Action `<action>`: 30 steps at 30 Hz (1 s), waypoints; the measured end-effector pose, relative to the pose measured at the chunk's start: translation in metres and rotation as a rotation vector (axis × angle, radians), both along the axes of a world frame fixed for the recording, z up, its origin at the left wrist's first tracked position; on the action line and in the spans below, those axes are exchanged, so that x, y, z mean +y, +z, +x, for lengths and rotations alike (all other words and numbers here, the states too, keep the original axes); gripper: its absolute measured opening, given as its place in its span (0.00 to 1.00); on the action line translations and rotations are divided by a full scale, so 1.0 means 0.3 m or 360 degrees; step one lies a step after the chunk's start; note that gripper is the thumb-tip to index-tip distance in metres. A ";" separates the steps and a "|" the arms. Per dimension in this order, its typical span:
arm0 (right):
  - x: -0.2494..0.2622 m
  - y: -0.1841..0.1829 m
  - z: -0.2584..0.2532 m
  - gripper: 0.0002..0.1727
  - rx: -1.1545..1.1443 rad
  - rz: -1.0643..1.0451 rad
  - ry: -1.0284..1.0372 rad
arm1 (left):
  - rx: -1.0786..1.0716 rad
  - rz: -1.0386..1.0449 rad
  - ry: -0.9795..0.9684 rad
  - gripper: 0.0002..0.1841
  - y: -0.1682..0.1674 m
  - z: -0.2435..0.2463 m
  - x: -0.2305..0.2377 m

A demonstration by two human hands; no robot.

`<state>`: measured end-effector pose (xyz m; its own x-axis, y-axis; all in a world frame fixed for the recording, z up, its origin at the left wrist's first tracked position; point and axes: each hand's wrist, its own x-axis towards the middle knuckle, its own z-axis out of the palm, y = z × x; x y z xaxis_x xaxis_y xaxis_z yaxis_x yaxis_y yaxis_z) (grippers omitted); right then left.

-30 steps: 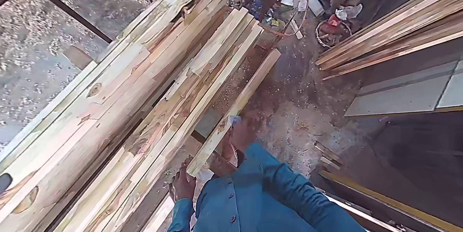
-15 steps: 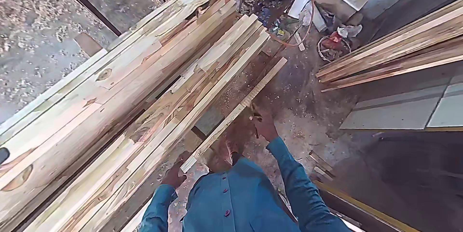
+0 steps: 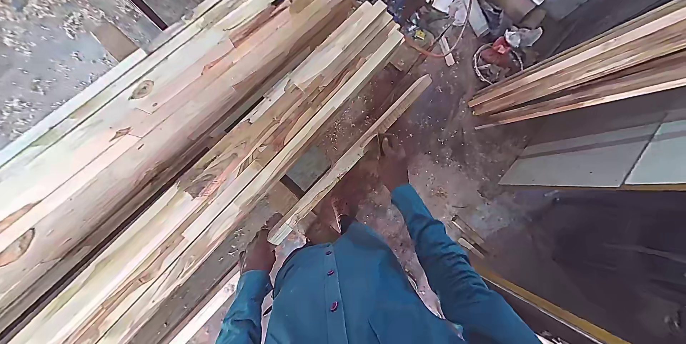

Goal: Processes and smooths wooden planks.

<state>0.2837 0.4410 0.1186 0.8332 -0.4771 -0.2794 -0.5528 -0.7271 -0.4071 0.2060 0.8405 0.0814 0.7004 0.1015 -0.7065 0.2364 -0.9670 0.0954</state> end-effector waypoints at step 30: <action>0.427 0.033 -0.388 0.24 0.0291 0.1859 0.0219 | -0.0276 0.0099 -0.0023 0.36 0.014 -0.058 0.082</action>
